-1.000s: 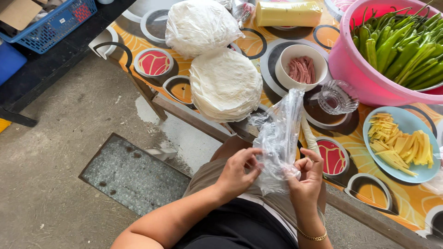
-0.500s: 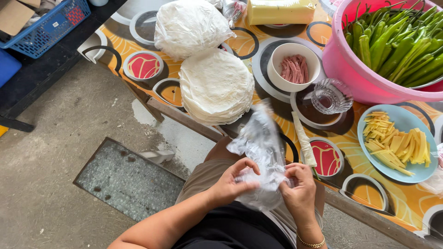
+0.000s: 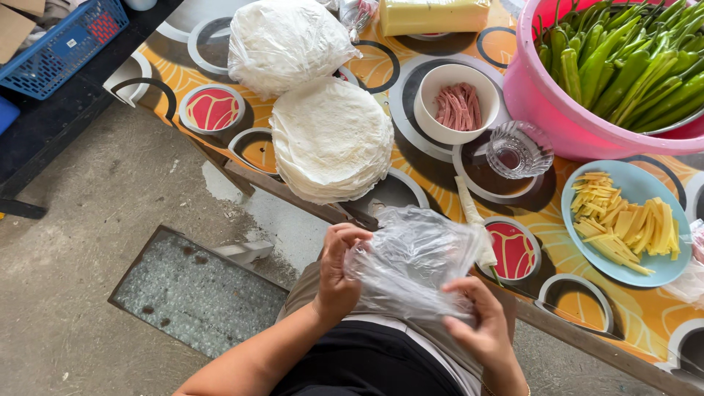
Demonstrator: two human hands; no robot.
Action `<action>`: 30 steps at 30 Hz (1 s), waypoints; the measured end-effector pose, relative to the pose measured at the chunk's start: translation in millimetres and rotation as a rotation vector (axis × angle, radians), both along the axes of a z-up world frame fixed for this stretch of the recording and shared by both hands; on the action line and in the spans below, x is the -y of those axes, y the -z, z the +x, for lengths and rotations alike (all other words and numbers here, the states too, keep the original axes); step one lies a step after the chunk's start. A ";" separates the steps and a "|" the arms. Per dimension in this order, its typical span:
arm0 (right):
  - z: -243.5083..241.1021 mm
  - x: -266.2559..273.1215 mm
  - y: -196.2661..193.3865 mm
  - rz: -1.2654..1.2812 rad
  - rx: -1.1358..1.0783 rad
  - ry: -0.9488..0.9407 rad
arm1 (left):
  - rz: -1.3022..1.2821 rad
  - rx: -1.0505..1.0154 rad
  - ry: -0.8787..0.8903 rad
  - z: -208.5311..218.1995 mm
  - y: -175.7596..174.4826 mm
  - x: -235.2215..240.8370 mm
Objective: The person rolls food items using thin wrappers, filling them with green chilies, strips of meat, and cheese by hand, then rinses a glass at a sink and organizes the wrappers into plastic bags.
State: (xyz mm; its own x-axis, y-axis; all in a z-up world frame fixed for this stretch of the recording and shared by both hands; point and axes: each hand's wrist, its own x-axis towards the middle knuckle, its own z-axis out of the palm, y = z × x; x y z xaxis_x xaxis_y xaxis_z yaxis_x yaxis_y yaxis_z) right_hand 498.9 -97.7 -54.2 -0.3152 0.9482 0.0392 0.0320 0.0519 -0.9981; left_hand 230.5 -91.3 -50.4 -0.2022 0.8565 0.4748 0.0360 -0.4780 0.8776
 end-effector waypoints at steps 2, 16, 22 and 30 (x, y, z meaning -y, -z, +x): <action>-5.8 -1.9 1.4 0.082 0.328 0.100 | -0.135 0.416 0.288 -2.1 -4.0 0.1; 7.6 -10.2 9.6 -0.263 -0.897 0.259 | -0.220 0.182 0.559 -30.9 -9.7 -3.8; 17.9 -10.2 -8.0 -0.244 -0.967 0.046 | -0.171 -0.534 0.251 -13.7 -17.8 -3.2; 8.1 -28.9 -54.7 0.419 0.438 0.249 | -0.552 0.349 0.757 -23.9 -24.5 -21.2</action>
State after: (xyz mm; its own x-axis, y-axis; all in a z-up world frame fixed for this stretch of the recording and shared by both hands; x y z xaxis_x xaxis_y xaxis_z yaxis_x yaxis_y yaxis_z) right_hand 507.0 -68.8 0.5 -0.1591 0.9273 0.3388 0.4926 0.3720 -0.7868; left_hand 206.7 -70.1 -26.0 0.4358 0.9000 -0.0107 -0.4114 0.2098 0.8870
